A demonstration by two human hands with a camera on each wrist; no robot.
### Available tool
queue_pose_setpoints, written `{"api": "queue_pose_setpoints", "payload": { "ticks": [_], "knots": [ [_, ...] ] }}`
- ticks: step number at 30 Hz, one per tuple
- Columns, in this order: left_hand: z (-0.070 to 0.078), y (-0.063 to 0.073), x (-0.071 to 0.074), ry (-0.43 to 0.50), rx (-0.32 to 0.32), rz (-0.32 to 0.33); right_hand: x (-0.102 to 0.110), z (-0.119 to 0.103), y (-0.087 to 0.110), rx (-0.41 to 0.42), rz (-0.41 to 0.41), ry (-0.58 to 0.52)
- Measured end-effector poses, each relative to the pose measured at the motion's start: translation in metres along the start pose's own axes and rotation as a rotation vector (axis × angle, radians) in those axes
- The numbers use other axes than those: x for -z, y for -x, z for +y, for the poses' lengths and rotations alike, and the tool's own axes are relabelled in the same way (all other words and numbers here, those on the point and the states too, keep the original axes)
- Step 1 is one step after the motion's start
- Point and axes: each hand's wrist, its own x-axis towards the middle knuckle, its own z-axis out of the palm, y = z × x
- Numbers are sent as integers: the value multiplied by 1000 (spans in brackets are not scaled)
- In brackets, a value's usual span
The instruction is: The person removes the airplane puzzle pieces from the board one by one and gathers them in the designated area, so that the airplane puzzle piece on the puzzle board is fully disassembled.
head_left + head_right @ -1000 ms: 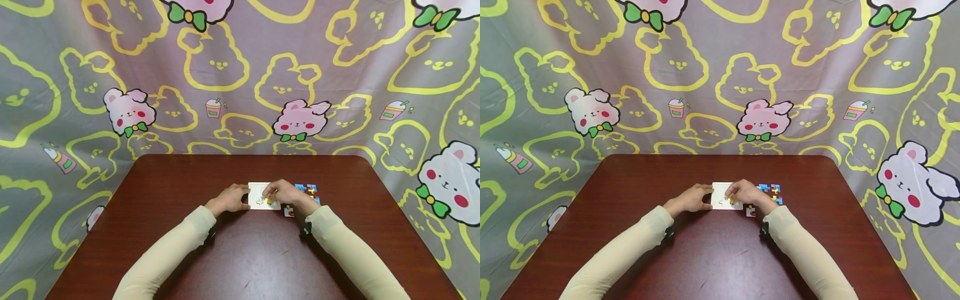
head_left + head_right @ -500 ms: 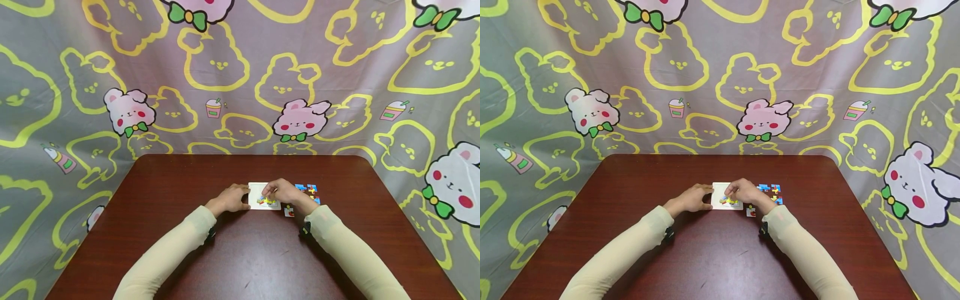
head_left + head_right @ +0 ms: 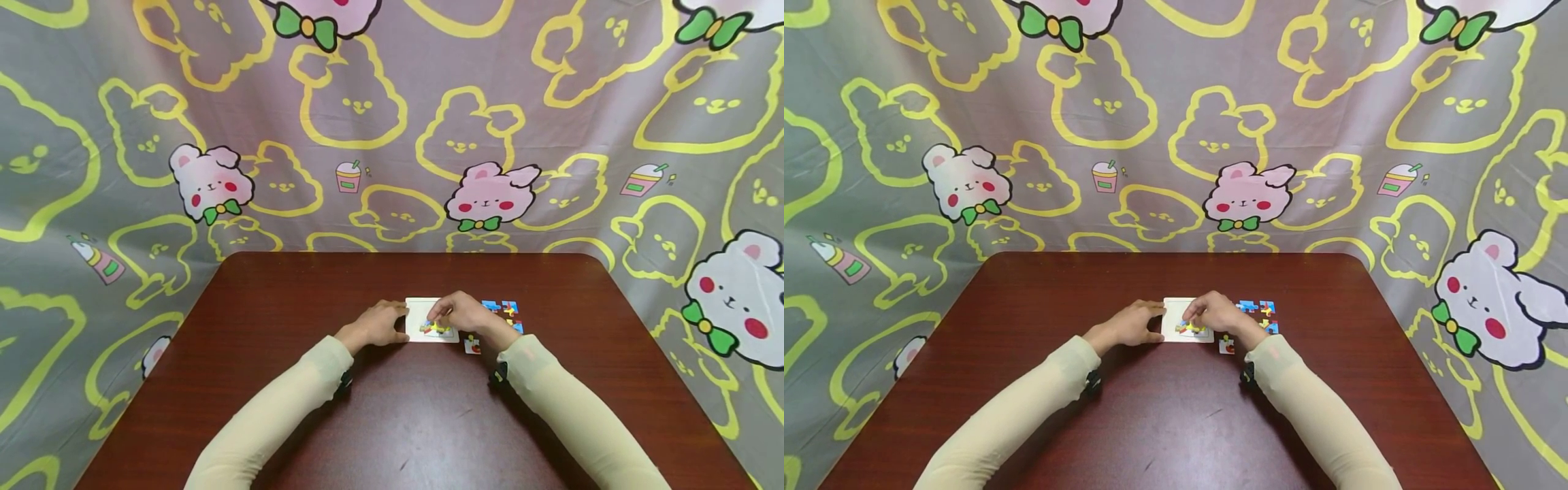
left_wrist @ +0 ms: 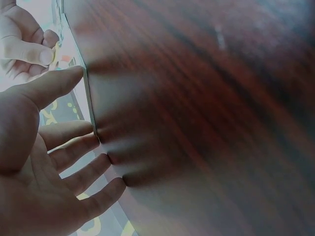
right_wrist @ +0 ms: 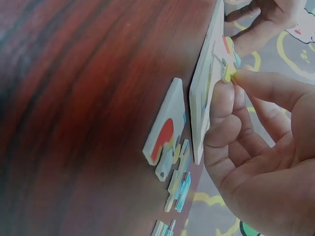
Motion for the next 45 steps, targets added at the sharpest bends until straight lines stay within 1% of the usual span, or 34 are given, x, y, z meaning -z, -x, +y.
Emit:
{"api": "queue_pose_setpoints", "payload": {
  "ticks": [4, 9, 14, 19, 25, 36, 40, 45],
  "knots": [
    [0, 0, 1, 1, -1, 2, 3, 2, 0, -10, 23, -6],
    [0, 0, 2, -4, 6, -3, 9, 2, 2, -64, 14, -43],
    [0, 1, 4, -1, 4, -3, 14, 0, 7, -85, 8, -57],
    [-1, 1, 3, -8, 3, -3, 19, 1, 11, -95, 11, -40],
    [-1, 1, 2, -6, 0, 1, 23, 9, 15, -93, 21, -38],
    [0, 3, 2, 5, -10, -3, 36, 14, 31, -139, -2, -57],
    [-1, 3, 2, 5, -11, -7, 41, 18, 36, -132, -12, -74],
    [0, 3, 1, 3, -12, -12, 45, 25, 43, -114, -18, -60]
  ]
}}
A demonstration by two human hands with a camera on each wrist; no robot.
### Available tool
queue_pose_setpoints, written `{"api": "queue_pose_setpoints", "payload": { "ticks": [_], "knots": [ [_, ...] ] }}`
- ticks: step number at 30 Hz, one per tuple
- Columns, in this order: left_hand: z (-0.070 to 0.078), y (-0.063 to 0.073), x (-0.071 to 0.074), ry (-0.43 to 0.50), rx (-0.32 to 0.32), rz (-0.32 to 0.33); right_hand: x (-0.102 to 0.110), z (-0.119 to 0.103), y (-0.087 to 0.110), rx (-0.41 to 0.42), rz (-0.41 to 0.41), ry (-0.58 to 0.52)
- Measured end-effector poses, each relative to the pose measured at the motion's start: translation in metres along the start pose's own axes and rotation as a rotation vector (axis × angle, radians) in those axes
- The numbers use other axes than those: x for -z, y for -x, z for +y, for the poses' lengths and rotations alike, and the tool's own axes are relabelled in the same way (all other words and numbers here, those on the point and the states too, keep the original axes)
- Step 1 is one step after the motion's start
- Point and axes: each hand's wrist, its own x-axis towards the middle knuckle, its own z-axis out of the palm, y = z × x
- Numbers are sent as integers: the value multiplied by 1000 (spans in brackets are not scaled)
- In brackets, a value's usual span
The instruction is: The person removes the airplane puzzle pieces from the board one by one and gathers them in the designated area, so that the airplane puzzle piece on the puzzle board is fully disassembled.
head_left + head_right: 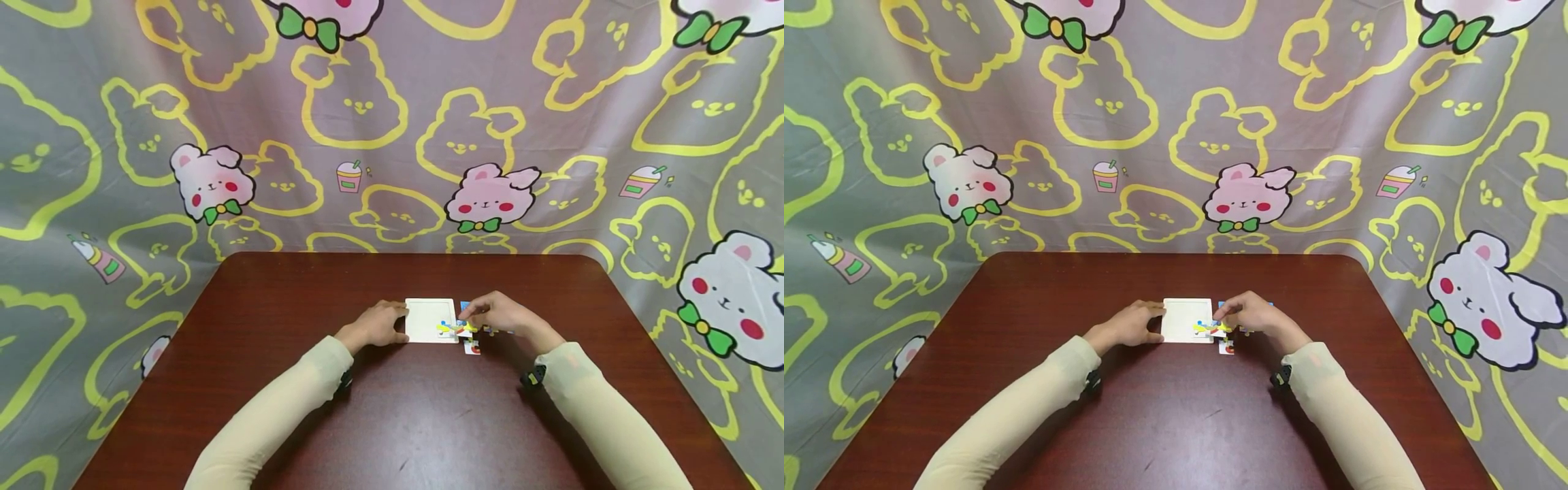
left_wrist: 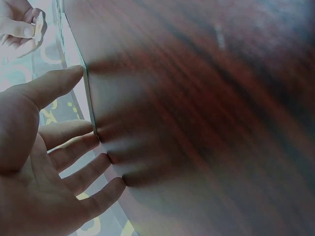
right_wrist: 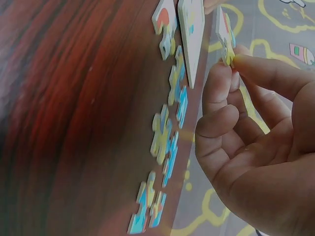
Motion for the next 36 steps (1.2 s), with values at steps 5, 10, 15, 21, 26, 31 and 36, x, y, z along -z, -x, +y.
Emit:
{"api": "queue_pose_setpoints", "payload": {
  "ticks": [5, 10, 15, 21, 26, 31, 36],
  "knots": [
    [0, 0, 1, 0, 3, -7, 5, 5, 6, -15, -19, 3],
    [0, -2, 0, 0, 5, -4, 11, 10, 11, -37, -31, -10],
    [1, -2, 0, 3, 3, -4, 16, 18, 16, -26, -38, -15],
    [1, -1, 0, -4, 7, -5, 21, 27, 23, -24, -49, -2],
    [1, -1, 1, 3, 2, 0, 25, 33, 30, -25, -58, 14],
    [1, 0, 1, 4, 2, -1, 25, 38, 33, -25, -66, 19],
    [1, -1, 1, 0, 3, -3, 25, 41, 35, -27, -73, 9]
  ]
}}
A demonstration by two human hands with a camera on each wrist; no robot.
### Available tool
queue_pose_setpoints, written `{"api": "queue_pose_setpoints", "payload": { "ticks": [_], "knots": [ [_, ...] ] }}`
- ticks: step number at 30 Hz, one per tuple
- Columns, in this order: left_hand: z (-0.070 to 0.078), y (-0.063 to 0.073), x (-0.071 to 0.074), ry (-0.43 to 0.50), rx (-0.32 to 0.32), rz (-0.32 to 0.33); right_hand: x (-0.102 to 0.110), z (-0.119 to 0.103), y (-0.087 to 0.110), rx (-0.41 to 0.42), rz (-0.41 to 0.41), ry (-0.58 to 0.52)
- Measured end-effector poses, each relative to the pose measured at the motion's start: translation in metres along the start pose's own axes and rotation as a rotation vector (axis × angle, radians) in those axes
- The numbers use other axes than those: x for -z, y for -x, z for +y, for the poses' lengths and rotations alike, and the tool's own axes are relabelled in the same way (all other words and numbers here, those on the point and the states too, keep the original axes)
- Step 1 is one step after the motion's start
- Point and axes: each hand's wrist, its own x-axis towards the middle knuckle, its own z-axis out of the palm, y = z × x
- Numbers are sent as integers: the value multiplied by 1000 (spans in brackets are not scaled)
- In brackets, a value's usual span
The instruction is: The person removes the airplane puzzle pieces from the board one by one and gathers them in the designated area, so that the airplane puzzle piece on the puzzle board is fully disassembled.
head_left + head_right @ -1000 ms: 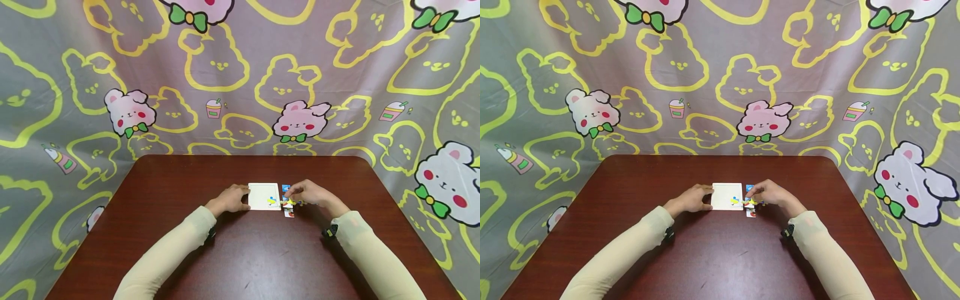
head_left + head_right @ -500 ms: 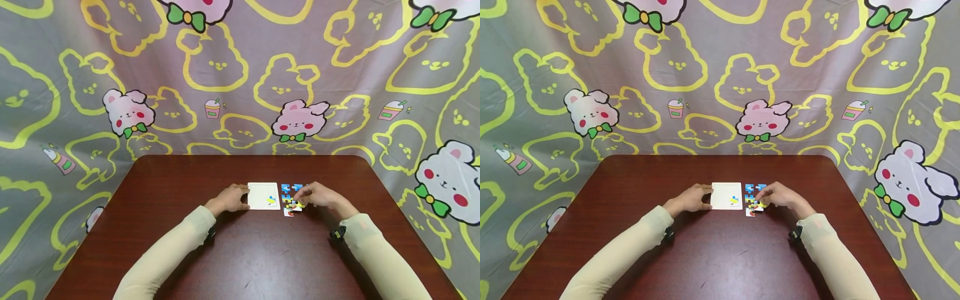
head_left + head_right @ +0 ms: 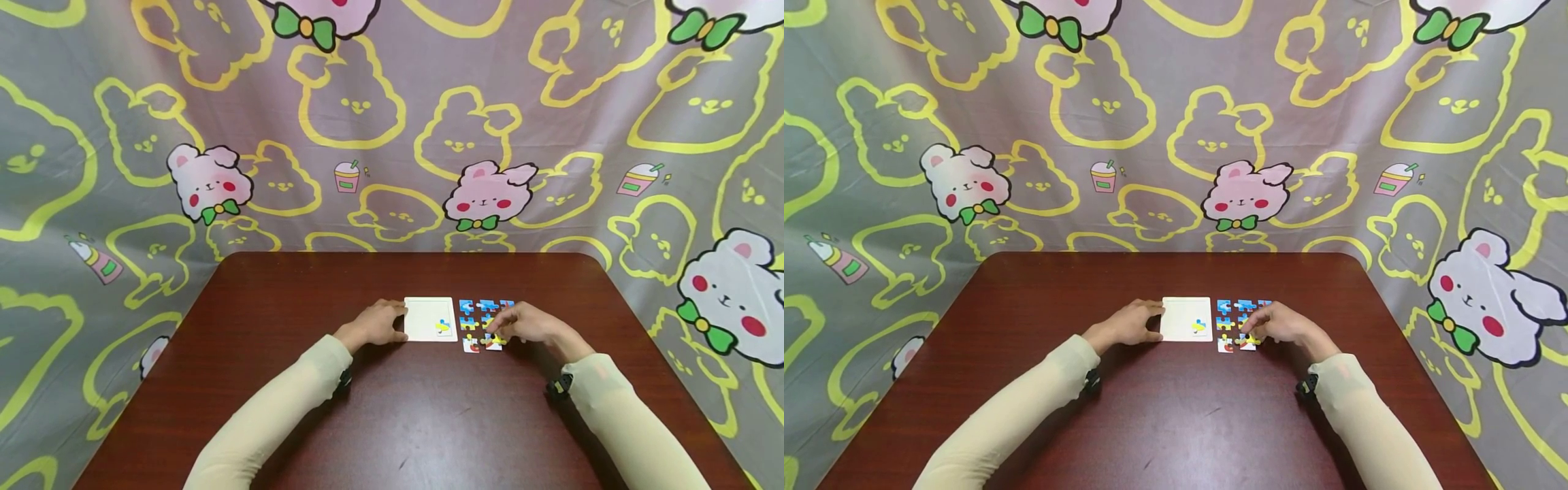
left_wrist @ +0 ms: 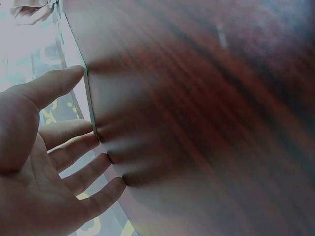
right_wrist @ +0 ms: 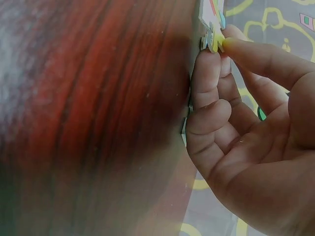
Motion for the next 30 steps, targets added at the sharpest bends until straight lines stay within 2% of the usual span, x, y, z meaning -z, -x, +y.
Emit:
{"api": "queue_pose_setpoints", "payload": {
  "ticks": [20, 30],
  "knots": [
    [-1, 0, -1, -2, 3, 2, -2, 1, -2, 4, 1, 35],
    [-1, 0, -1, -5, 6, 2, -7, -12, -10, -18, 22, 27]
  ]
}}
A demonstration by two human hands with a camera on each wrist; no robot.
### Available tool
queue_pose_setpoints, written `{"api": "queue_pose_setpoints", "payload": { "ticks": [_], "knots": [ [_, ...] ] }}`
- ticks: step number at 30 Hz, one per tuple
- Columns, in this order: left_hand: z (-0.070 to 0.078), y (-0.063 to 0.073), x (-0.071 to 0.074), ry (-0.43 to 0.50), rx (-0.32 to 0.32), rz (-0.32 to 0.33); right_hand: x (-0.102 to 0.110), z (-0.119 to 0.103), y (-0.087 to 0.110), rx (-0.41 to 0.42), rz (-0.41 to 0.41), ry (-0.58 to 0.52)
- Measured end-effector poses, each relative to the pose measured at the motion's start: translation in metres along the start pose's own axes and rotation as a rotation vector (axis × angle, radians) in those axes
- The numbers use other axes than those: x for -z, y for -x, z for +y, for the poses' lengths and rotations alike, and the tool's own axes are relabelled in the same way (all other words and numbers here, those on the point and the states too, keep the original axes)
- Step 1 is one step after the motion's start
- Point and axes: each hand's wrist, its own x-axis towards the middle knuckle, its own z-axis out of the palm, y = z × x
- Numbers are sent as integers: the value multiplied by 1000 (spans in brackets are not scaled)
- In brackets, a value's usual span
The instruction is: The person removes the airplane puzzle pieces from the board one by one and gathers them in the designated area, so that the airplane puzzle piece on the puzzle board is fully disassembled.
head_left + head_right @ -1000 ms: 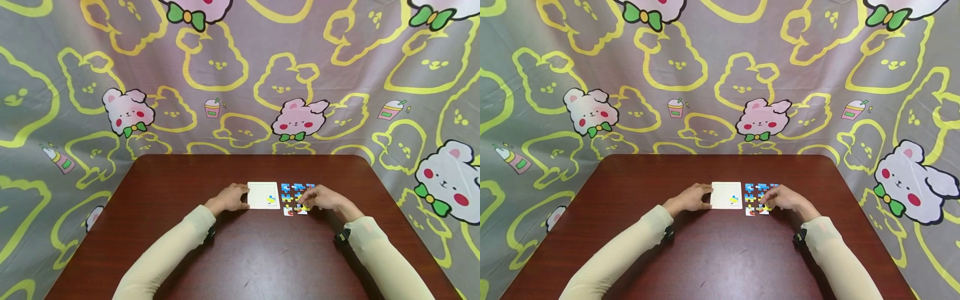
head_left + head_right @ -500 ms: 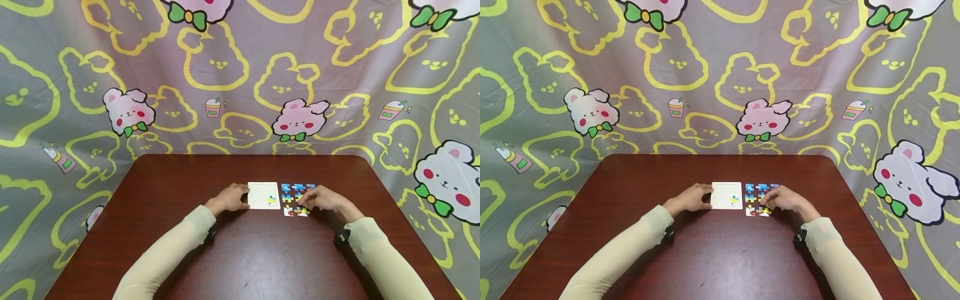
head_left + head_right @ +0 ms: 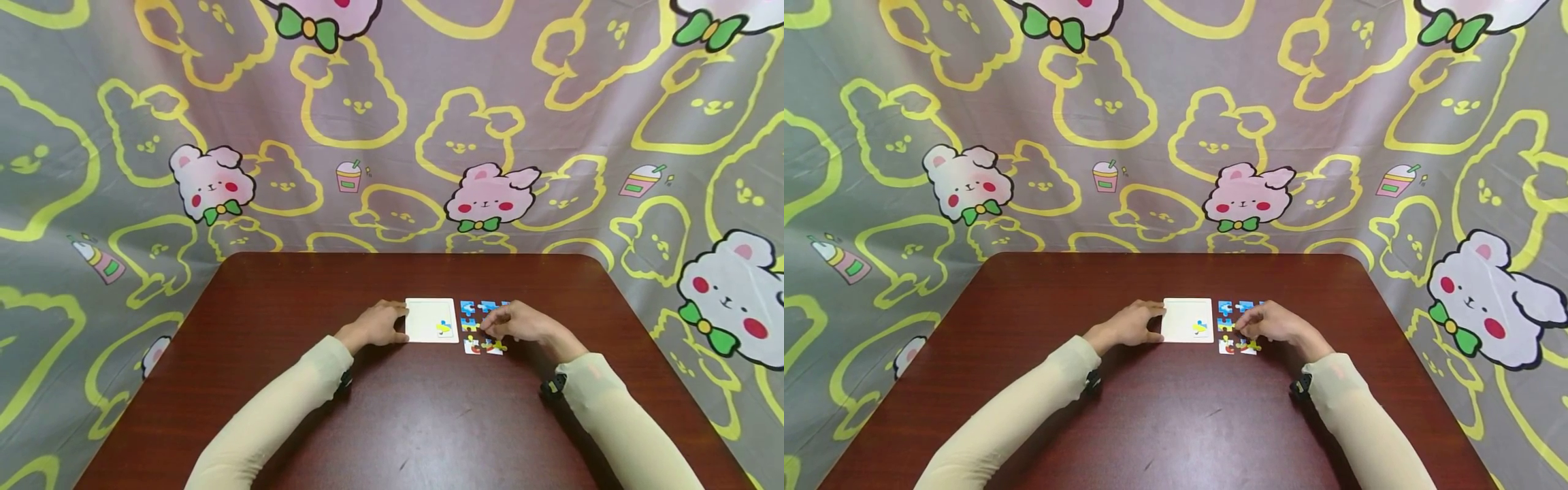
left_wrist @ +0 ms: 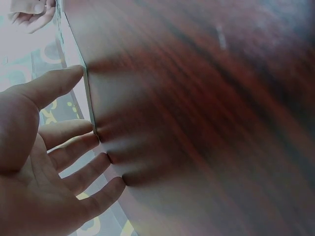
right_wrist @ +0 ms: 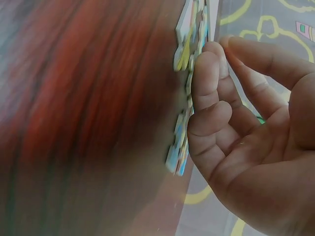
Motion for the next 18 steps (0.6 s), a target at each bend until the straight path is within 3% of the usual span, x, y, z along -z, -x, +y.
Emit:
{"api": "queue_pose_setpoints", "payload": {
  "ticks": [18],
  "knots": [
    [2, 2, 2, 5, -10, 6, -21, -30, -23, 67, 48, -6]
  ]
}}
